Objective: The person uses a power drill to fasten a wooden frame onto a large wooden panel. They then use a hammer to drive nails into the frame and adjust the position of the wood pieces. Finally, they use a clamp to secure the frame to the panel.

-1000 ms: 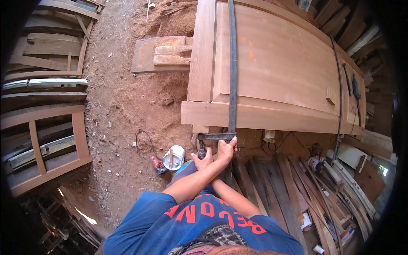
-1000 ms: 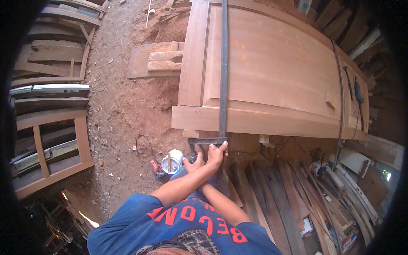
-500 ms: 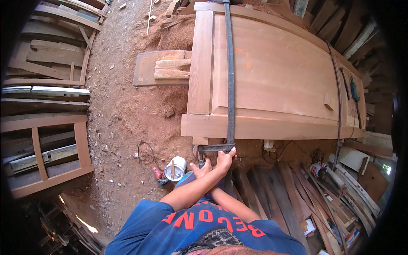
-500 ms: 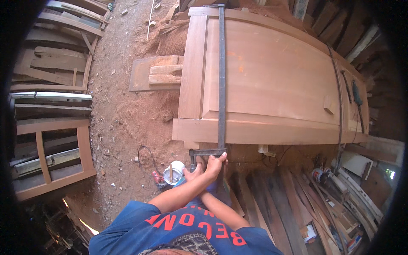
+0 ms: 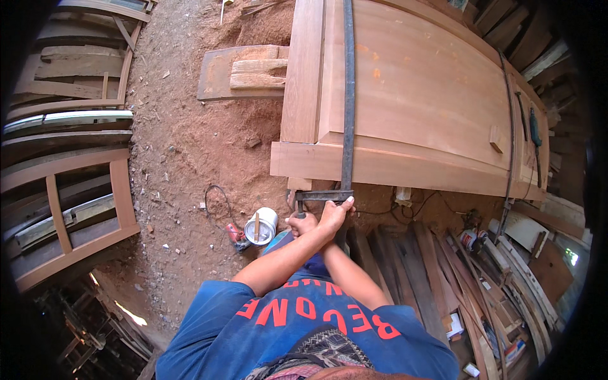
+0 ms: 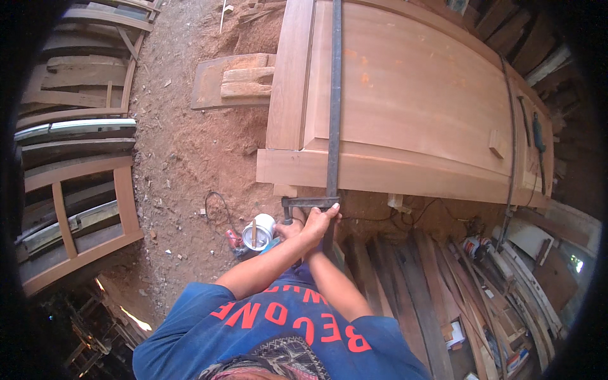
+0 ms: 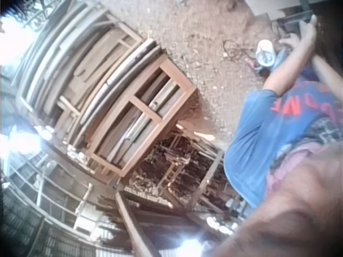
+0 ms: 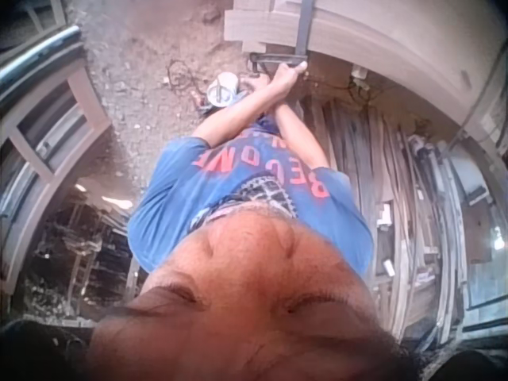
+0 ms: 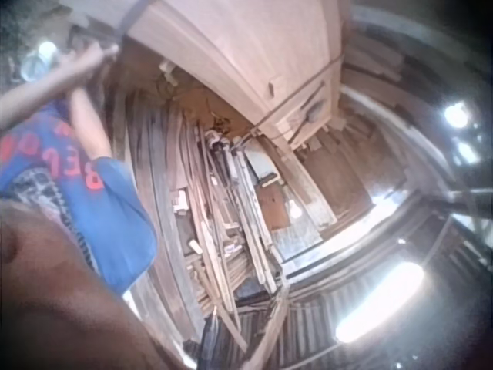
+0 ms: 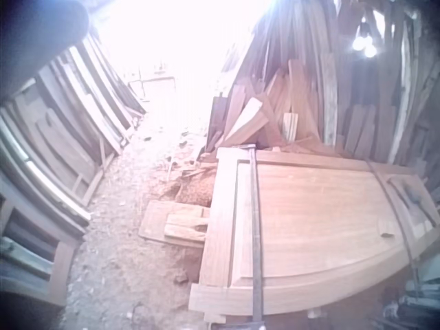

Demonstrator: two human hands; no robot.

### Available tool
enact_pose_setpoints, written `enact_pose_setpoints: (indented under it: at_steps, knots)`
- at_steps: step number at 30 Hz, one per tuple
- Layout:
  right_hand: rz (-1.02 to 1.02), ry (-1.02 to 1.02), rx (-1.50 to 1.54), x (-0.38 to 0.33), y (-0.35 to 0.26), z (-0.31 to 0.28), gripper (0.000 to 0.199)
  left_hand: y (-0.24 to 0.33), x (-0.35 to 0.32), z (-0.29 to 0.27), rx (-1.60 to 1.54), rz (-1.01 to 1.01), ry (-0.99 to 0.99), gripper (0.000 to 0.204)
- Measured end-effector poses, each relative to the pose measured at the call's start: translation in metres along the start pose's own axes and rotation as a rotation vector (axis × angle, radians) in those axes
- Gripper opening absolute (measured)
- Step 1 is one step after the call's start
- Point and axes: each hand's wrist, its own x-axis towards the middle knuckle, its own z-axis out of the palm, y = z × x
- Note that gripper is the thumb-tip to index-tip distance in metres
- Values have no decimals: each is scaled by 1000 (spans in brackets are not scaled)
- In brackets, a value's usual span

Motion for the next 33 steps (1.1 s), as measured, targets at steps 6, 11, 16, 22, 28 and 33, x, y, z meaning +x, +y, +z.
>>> enact_pose_setpoints:
  at_steps: [6,11,16,22,28,33]
  knots:
    - [-317,-297,257,-42,-59,-29,34,-6,-23,-61,58,57,-81,50]
    - [-145,165,-269,-102,-124,-43,69,3,-44,-153,33,198,206,48]
    - [-261,108,-285,-106,-112,-50,64,-44,-19,-174,-11,-53,-71,61]
    - [35,-205,188,-74,-100,-43,41,-28,13,-160,-323,260,-13,73]
    - [39,-363,250,-71,-100,-58,31,19,37,-148,-262,245,127,58]
    - [44,-371,274,-67,-99,-60,26,20,44,-153,-335,269,19,52]
